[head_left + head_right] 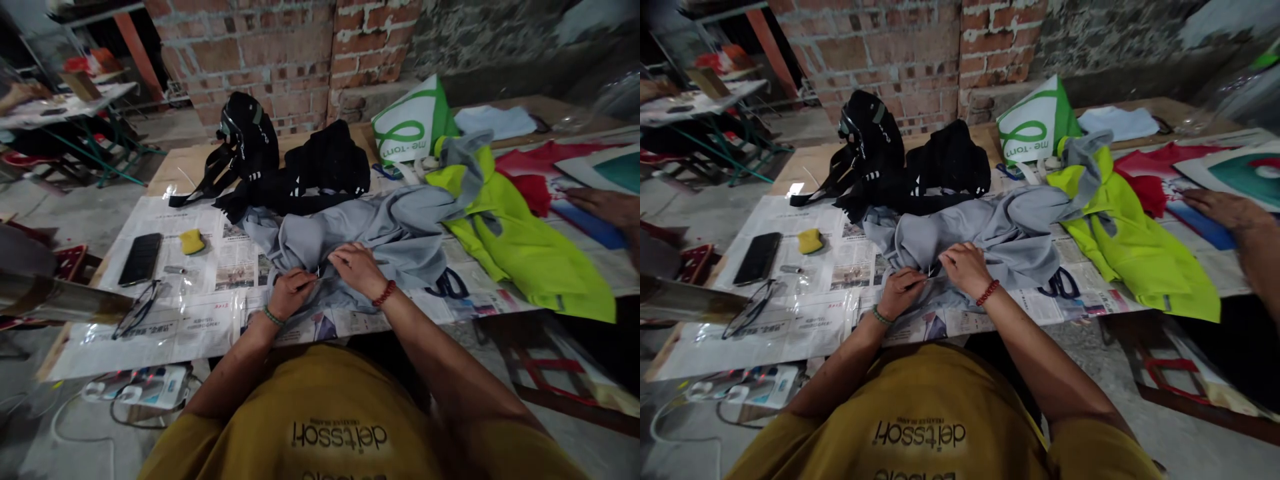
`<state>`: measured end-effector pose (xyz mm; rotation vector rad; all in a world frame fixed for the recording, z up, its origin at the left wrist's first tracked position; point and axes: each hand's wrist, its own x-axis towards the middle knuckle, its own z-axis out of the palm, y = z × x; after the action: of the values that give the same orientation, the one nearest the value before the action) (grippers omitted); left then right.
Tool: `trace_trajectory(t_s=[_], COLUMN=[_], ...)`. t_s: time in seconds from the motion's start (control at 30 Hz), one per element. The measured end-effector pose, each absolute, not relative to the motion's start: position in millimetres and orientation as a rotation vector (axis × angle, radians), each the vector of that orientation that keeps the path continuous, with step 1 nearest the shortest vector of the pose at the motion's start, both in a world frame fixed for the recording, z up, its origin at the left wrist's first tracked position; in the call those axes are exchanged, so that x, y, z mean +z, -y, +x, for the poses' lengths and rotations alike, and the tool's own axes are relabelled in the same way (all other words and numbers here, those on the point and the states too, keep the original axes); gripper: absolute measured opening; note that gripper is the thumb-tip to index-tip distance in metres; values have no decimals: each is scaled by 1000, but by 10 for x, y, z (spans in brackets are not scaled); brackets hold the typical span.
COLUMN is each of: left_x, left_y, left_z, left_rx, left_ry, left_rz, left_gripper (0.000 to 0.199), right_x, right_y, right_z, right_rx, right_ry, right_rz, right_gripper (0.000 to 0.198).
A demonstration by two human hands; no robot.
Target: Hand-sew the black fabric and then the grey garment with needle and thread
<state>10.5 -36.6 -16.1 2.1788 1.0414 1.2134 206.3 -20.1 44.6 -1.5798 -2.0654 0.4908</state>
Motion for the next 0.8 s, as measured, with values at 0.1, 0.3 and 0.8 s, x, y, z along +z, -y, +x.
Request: trace_trajectory(t_s=[0.1, 0.3, 0.8], left_x=[-152, -178, -116], left_y=[370, 367, 328], left_z=[84, 94, 75], left_rx=[1191, 1151, 966], left_ry=[-1057, -1080, -1110], left_rz=[2242, 2210, 1929], left_gripper=[18, 19, 13], right_x=[366, 249, 91], right_y=[187, 245, 148], right_z=[1939, 1901, 1756], right_rx=[746, 1215, 1440], right_ry=[2081, 1751, 945], right_rz=[-1549, -1382, -1168], right_gripper=[26, 16, 26])
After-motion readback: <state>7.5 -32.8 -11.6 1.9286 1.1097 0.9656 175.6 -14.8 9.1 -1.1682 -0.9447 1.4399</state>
